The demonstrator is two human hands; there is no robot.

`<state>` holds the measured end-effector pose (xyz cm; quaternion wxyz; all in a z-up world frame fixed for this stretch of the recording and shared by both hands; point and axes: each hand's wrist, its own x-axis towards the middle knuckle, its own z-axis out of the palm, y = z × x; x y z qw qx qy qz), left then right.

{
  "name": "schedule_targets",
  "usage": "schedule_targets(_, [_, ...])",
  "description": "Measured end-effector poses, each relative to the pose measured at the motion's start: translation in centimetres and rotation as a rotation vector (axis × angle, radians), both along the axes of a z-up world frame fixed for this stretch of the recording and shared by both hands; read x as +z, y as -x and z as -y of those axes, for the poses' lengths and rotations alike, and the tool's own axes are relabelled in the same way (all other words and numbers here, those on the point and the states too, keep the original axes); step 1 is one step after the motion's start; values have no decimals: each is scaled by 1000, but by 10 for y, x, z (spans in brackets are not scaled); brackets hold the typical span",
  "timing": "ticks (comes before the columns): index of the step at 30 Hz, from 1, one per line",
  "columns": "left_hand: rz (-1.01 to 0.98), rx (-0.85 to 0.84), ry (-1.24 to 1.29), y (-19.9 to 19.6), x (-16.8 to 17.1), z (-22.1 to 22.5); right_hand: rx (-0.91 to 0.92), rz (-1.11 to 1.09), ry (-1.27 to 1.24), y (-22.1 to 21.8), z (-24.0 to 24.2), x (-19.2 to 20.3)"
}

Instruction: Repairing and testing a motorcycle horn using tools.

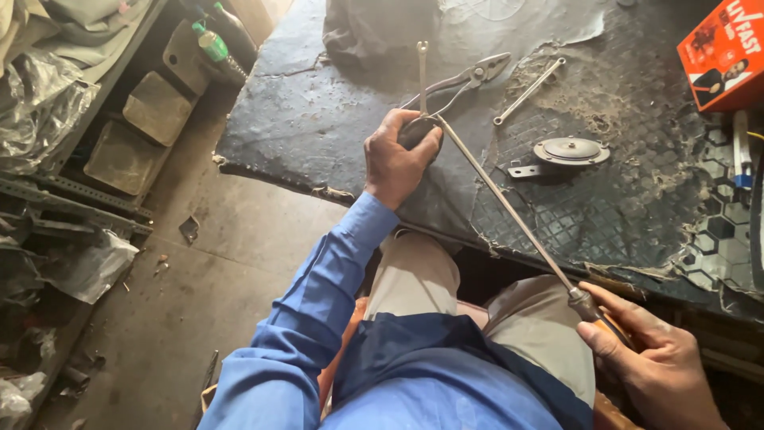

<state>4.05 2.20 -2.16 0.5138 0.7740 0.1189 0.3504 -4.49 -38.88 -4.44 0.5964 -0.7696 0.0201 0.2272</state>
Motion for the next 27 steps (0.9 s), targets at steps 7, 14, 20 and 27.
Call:
schedule_targets(7, [-7,10,-23,-8,-7,-3,-75,-80,148,-2,-31,51])
schedule_targets(14, [-10,-15,10,-5,-4,-3,23,12,121,-11,-8,27])
schedule_targets(20, [15,-24,10,-4,-2,-4,-25,487,95,1,-52,93])
schedule_targets(27, [105,2,-88,-9,-10,-8,-13,207,167,-47,-80,100])
